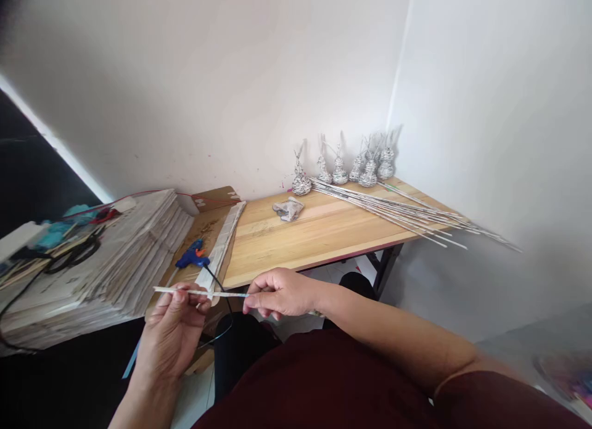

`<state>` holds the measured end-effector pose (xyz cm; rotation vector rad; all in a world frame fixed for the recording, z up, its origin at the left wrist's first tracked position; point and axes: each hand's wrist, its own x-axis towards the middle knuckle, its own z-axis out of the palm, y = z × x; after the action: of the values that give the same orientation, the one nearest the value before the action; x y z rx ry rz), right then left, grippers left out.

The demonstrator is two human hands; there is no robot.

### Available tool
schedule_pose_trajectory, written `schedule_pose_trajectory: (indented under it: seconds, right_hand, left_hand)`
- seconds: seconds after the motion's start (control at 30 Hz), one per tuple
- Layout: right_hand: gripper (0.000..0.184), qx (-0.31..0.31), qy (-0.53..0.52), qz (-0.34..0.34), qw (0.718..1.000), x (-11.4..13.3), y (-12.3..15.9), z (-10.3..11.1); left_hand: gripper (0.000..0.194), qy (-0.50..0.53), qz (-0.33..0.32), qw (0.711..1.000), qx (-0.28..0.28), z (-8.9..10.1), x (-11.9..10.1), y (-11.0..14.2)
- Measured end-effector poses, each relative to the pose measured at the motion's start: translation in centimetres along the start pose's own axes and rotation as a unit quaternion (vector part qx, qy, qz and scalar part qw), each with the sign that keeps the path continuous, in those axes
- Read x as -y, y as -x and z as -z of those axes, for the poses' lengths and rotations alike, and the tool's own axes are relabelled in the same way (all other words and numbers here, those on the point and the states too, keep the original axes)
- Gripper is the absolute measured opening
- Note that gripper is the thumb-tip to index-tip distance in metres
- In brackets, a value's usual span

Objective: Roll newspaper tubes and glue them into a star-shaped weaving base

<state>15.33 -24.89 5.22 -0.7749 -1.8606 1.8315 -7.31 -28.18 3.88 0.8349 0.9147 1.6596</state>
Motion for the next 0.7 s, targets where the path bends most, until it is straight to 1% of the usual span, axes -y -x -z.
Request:
schedule_pose_trajectory:
  seconds: [0.07, 0.1, 0.23, 0.3, 0.43, 0.53, 0.6, 0.63, 0.7]
  right_hand:
    - [0.035, -0.048, 0.067, 0.008, 0.997, -0.2, 1.0, 0.8]
    - [0.034, -0.058, 0.102, 0.01, 0.993, -0.4, 1.6, 1.1]
    - [0.031, -0.055, 0.214, 0.022, 0.975, -0.9, 3.5, 2.3]
    - [0.031, -0.068, 0.246, 0.017, 0.967, -1.3, 4.4, 3.1]
    - [0.03, -0.129, 0.286, -0.008, 0.949, -2.2, 6.0, 5.0]
    - [0.031, -0.193, 0.311, -0.022, 0.93, -2.7, 7.0, 7.3]
    - [0.032, -0.255, 0.344, -0.028, 0.903, -3.1, 7.7, 9.5]
    - [0.033, -0.293, 0.369, -0.036, 0.881, -3.2, 8.1, 11.0]
    - [0.034, -0.377, 0.418, -0.066, 0.824, -3.5, 9.0, 14.2]
  left_hand:
    - [0.025, 0.0, -0.001, 1.0, -0.026, 0.1, 0.3, -0.3]
    - [0.026, 0.0, 0.003, 0.999, -0.034, 0.1, 0.5, -0.4]
    - [0.029, 0.009, 0.02, 0.998, -0.053, 0.0, 1.3, -0.8]
    - [0.03, 0.016, 0.03, 0.998, -0.059, -0.1, 1.7, -1.3]
    - [0.029, 0.019, 0.053, 0.996, -0.065, -0.2, 2.3, -2.6]
    - [0.038, -0.031, 0.071, 0.996, -0.039, -0.8, 3.2, -3.7]
    - [0.045, -0.079, 0.084, 0.993, -0.009, -1.2, 4.0, -4.3]
    - [0.046, -0.099, 0.085, 0.991, 0.0, -1.3, 4.6, -4.6]
    - [0.043, -0.13, 0.08, 0.988, 0.006, -1.4, 5.7, -5.3]
